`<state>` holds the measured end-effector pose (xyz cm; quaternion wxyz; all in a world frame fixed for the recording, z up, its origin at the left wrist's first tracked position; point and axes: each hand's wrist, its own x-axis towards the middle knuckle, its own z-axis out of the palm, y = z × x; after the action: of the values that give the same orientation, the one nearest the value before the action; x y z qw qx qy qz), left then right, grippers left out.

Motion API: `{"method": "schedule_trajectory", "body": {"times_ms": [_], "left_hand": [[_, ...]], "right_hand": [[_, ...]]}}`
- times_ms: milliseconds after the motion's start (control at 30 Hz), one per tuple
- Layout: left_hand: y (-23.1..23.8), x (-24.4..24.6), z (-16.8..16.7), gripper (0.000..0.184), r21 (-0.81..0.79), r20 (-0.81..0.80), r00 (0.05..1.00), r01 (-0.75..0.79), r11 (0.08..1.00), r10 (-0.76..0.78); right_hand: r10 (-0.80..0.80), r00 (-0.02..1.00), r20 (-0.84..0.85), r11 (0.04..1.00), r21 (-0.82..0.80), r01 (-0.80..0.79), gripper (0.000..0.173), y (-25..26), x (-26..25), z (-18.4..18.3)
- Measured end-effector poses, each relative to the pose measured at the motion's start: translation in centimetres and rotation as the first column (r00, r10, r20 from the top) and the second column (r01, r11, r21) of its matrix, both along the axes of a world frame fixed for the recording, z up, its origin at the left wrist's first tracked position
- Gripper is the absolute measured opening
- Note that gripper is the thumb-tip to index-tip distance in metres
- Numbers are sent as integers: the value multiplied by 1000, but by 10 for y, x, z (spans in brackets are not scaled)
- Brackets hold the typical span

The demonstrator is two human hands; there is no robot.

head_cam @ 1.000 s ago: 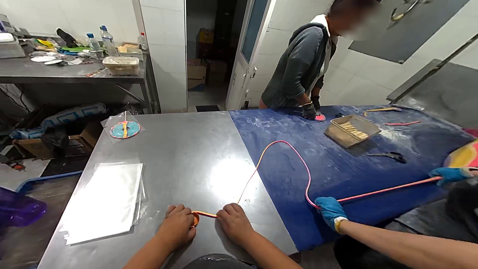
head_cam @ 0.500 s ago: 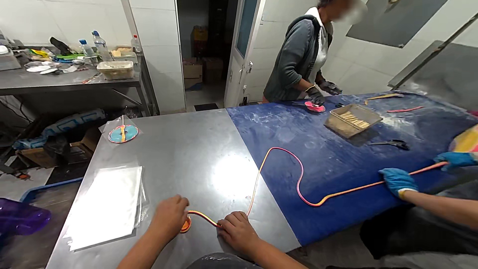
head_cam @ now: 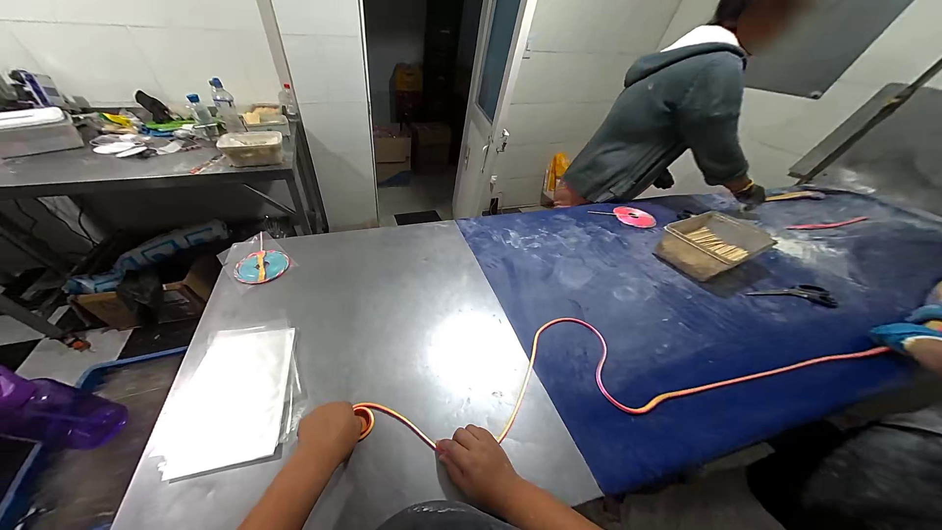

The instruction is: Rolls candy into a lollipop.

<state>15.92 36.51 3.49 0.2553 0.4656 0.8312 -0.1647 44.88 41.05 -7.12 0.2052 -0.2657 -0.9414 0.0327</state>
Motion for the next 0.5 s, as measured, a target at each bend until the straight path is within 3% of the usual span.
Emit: {"method": "schedule_trajectory", "body": {"times_ms": [100, 167, 233, 333, 400, 500], "left_hand": [[-2, -9, 6, 63, -9, 29, 1000, 3, 1000, -2], [-3, -11, 11, 52, 117, 14, 994, 102, 988, -104], [0, -17, 2, 34, 274, 22, 951, 291, 917, -309], [4, -21, -11, 25, 326, 44, 859, 471, 820, -511], [3, -15, -9, 28, 243, 11, 888, 444, 862, -460], [4, -8, -1, 39, 73, -18, 980, 197, 978, -196]], "right_hand": [[-5, 1000, -24, 1000, 24, 6, 28, 2, 0, -1], [-13, 1000, -29, 1000, 24, 14, 28, 3, -1, 0], [-32, 999, -22, 999, -15, 32, 29, 3, 0, 1], [-71, 997, -26, 996, -56, 69, 29, 2, 2, 2], [-87, 996, -38, 995, -53, 85, 29, 2, 2, 0], [-91, 995, -34, 995, -51, 89, 28, 3, 2, 0]]}}
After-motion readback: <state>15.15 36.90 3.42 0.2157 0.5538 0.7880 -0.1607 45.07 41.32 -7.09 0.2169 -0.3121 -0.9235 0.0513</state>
